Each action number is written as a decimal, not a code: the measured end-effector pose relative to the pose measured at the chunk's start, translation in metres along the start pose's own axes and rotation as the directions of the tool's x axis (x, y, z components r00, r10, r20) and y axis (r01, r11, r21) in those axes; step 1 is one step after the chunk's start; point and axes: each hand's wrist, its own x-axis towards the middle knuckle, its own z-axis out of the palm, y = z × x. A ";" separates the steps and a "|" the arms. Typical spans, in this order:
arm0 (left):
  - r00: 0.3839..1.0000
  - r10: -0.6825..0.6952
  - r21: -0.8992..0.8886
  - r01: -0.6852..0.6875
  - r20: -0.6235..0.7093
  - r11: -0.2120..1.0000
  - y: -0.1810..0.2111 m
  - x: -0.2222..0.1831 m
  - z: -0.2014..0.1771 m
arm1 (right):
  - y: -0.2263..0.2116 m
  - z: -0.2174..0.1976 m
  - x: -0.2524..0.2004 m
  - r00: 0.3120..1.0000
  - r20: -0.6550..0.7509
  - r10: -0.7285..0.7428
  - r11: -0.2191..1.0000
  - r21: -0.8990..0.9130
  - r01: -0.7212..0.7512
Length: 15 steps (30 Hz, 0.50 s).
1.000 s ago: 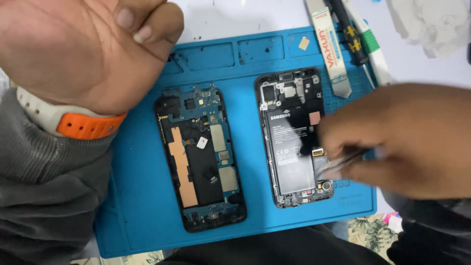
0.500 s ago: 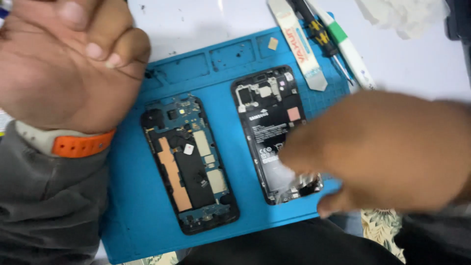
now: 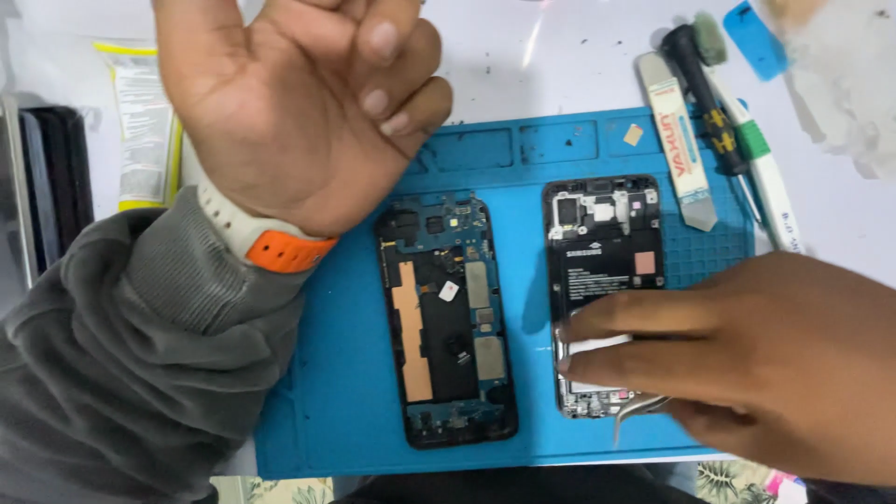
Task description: Reconnecting internal cables and components during a mobile phone repair.
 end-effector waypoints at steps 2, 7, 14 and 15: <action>0.999 0.001 -0.015 0.000 0.042 1.000 -0.002 0.001 -0.001 | 0.001 -0.005 0.000 0.998 -0.062 0.000 0.999 0.037 0.002; 0.944 0.124 0.003 -0.132 0.305 0.991 -0.009 0.000 -0.022 | 0.009 0.011 0.001 0.985 0.151 0.087 0.885 -0.465 -0.007; 0.972 0.094 -0.041 -0.087 0.214 0.995 -0.003 0.003 -0.019 | -0.012 -0.049 0.049 0.896 0.436 0.085 0.951 -0.303 0.058; 0.965 0.098 -0.025 -0.095 0.243 0.995 -0.005 0.002 -0.021 | -0.020 -0.060 0.060 0.757 0.629 0.175 0.944 -0.327 0.053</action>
